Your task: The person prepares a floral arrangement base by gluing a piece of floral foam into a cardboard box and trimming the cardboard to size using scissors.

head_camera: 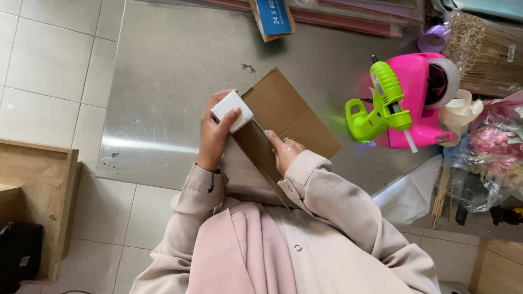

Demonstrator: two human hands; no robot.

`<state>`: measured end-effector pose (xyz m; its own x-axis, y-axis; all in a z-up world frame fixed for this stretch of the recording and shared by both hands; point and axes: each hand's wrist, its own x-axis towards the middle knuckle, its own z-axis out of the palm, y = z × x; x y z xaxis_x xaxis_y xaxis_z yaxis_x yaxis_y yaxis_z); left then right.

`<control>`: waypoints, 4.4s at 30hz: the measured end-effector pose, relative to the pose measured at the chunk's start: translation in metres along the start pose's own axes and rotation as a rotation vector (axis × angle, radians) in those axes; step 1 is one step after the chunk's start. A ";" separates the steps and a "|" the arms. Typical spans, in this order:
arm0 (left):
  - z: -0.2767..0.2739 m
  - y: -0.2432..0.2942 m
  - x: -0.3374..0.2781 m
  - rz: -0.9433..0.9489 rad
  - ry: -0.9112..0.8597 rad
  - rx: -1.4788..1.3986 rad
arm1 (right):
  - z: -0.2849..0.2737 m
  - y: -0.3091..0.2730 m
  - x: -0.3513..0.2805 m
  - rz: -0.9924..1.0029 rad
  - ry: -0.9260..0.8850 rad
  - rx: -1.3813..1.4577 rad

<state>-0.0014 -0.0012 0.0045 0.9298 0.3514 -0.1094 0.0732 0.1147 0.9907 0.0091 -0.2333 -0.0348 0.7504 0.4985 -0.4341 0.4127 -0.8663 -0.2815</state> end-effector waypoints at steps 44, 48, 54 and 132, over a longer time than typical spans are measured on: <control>0.022 0.004 -0.012 0.284 0.215 0.073 | -0.058 0.003 -0.027 0.185 -0.295 0.301; 0.022 0.002 -0.013 0.274 0.231 0.109 | -0.050 0.012 -0.041 0.209 -0.271 0.340; 0.022 0.004 -0.012 0.275 0.239 0.133 | -0.042 0.022 -0.059 0.203 -0.252 0.358; 0.007 -0.018 0.002 0.145 0.079 -0.097 | -0.018 0.041 0.096 0.306 0.560 -0.053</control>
<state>0.0021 -0.0093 -0.0127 0.8967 0.4419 0.0246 -0.0986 0.1451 0.9845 0.1068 -0.2217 -0.0727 0.9884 0.1490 0.0289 0.1517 -0.9743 -0.1666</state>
